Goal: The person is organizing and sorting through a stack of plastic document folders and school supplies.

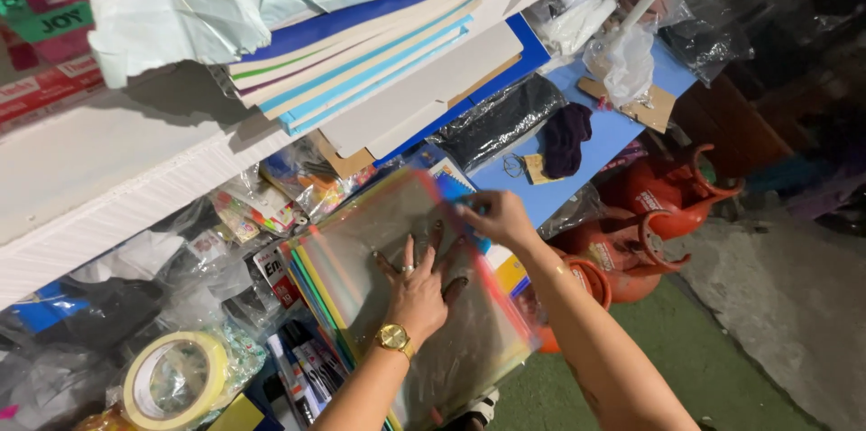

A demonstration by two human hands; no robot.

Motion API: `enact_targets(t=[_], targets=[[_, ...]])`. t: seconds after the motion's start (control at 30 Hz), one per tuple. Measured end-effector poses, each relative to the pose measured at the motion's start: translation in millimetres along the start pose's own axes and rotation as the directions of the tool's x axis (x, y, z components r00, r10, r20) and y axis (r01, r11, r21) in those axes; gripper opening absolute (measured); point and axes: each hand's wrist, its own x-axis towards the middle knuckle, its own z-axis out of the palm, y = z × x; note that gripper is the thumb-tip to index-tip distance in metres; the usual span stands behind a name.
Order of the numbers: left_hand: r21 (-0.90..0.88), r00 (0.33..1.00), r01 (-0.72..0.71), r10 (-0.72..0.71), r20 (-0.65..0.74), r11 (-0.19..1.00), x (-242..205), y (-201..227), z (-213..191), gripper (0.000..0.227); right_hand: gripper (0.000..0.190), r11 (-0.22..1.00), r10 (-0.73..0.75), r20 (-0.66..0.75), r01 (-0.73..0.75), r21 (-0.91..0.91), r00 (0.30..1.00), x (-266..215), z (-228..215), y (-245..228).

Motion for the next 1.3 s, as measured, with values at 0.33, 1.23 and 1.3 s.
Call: enact_targets(t=[0.33, 1.23, 1.3], targets=[[-0.222, 0.970, -0.075, 0.019, -0.244, 0.972, -8.8, 9.3, -31.1, 0.059, 0.018, 0.899, -0.268, -0.261, 0.144, -0.413, 0.927, 43.3, 66.7, -33.0], [-0.178, 0.957, -0.047, -0.007, -0.290, 0.983, 0.1, 5.7, -24.0, 0.071, 0.042, 0.875, -0.238, -0.128, 0.156, -0.457, 0.963, -219.6, -2.1, -7.6], [-0.183, 0.956, -0.042, -0.014, -0.293, 0.982, 1.3, 4.4, -20.2, 0.074, 0.045, 0.840, -0.287, -0.099, 0.200, -0.504, 0.953, -209.2, 0.6, -23.4]])
